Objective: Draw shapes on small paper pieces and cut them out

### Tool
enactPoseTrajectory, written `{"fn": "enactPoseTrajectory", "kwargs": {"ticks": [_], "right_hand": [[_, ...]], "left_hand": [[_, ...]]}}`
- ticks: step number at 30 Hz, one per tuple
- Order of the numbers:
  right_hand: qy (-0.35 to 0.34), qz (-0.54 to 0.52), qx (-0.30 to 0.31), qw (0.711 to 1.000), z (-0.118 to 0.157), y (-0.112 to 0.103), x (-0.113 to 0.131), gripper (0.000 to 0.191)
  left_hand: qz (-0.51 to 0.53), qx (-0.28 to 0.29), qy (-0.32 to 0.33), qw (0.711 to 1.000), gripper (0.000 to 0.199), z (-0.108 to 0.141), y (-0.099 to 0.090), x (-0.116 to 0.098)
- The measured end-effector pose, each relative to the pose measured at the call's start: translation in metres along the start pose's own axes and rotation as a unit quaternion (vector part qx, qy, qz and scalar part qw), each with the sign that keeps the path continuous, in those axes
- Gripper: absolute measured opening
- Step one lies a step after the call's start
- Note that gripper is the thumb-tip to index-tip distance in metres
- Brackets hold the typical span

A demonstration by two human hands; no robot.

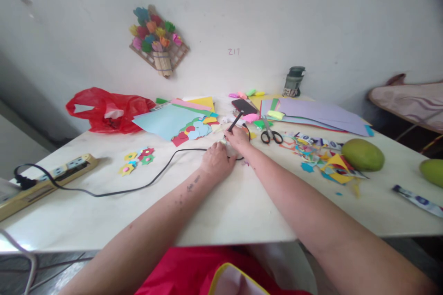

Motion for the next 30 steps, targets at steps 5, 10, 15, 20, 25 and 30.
{"fn": "enactPoseTrajectory", "kwargs": {"ticks": [5, 10, 15, 20, 25, 30], "right_hand": [[0.006, -0.021, -0.019, 1.000, -0.0011, 0.0008, -0.0024, 0.028], [-0.003, -0.067, -0.029, 0.997, -0.0022, 0.0038, -0.0041, 0.027], [-0.008, -0.074, -0.031, 0.997, -0.0023, 0.0020, -0.0061, 0.025], [-0.009, -0.049, -0.030, 0.998, -0.0011, -0.0041, -0.0063, 0.028], [-0.019, -0.045, -0.027, 0.998, -0.0008, -0.0037, -0.0057, 0.028], [-0.016, -0.047, -0.017, 0.999, 0.0002, -0.0012, -0.0051, 0.027]], "left_hand": [[0.002, 0.001, -0.003, 1.000, 0.043, -0.0004, 0.0007, 0.0008], [0.003, 0.000, -0.005, 1.000, 0.043, -0.0005, 0.0005, 0.0005], [0.004, -0.001, -0.005, 1.000, 0.044, -0.0002, 0.0005, 0.0006], [0.001, -0.001, -0.004, 1.000, 0.043, 0.0006, -0.0006, 0.0005], [-0.003, 0.004, -0.005, 1.000, 0.043, 0.0015, -0.0013, -0.0001], [0.001, 0.002, -0.004, 1.000, 0.043, 0.0014, -0.0015, -0.0001]]}}
Point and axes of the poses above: each hand's wrist, its own z-axis away from the middle knuckle, its own y-axis out of the palm, x = y × z, the point moved 4 cm from there along -z, towards the middle knuckle, and after that the axes turned 12 degrees about -y, right-handed, at the moved point
